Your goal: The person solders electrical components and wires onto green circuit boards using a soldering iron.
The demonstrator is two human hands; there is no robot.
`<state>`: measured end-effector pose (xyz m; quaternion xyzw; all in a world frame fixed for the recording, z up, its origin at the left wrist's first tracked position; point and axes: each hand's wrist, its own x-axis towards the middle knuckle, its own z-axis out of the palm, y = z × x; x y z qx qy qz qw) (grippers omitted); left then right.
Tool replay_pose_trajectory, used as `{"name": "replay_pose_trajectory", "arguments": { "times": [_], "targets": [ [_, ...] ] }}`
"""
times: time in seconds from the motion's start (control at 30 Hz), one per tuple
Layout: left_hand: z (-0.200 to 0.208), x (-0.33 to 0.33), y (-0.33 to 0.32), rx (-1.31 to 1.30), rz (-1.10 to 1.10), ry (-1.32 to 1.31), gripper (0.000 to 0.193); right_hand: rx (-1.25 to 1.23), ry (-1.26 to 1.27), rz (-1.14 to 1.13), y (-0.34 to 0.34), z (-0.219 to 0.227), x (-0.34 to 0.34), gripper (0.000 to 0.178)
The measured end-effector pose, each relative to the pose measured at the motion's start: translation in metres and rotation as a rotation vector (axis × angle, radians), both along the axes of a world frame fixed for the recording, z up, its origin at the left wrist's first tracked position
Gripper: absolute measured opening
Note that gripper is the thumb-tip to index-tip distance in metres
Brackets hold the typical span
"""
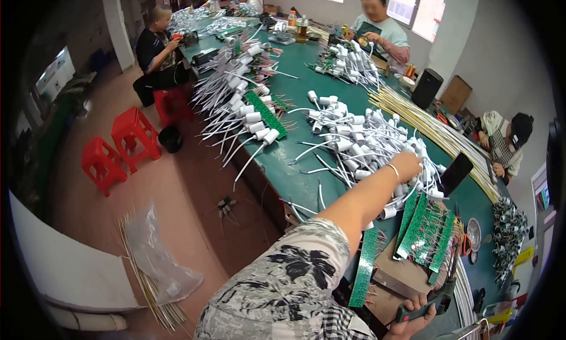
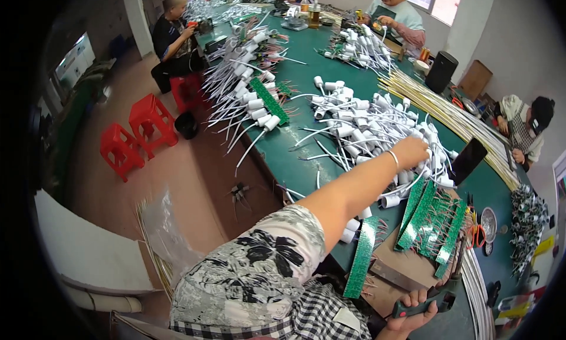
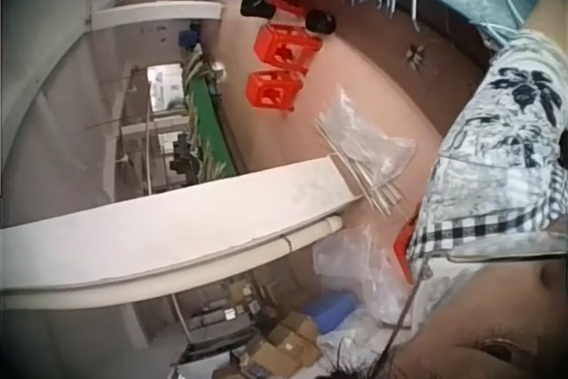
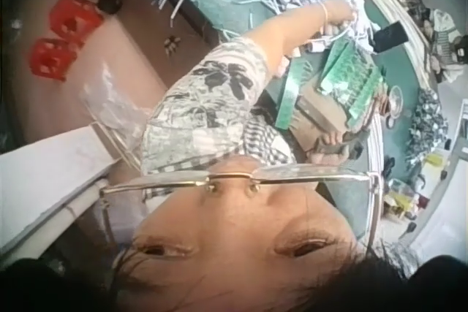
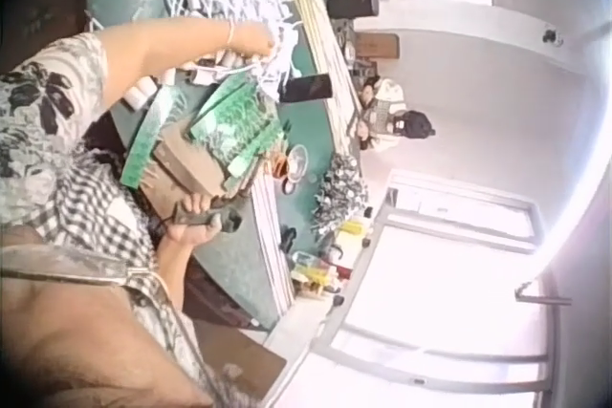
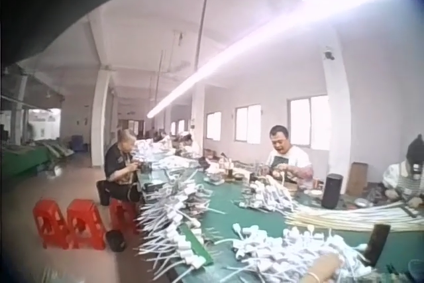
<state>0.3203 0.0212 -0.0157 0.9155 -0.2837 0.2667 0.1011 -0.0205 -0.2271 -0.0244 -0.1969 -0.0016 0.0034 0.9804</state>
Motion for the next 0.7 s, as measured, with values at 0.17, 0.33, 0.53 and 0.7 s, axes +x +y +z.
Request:
{"name": "replay_pose_trajectory", "arguments": {
  "times": [0.17,0.33,0.53,0.7],
  "targets": [
    [0.037,-0.007,0.001,-0.620,0.024,-0.282,0.026,-0.044,0.013,-0.004,0.015,0.010,0.010,0.032],
    [0.115,-0.058,0.008,-0.917,-0.389,-0.455,0.032,-0.117,-0.020,-0.026,0.017,0.014,0.020,0.022],
    [0.125,-0.180,0.002,-0.477,-0.372,-0.008,0.029,-0.342,-0.046,-0.108,0.024,0.021,0.018,0.026],
    [0.089,-0.271,0.012,-0.244,-0.350,0.422,0.019,-1.151,0.226,-0.077,0.029,0.033,-0.006,0.033]
  ]
}}
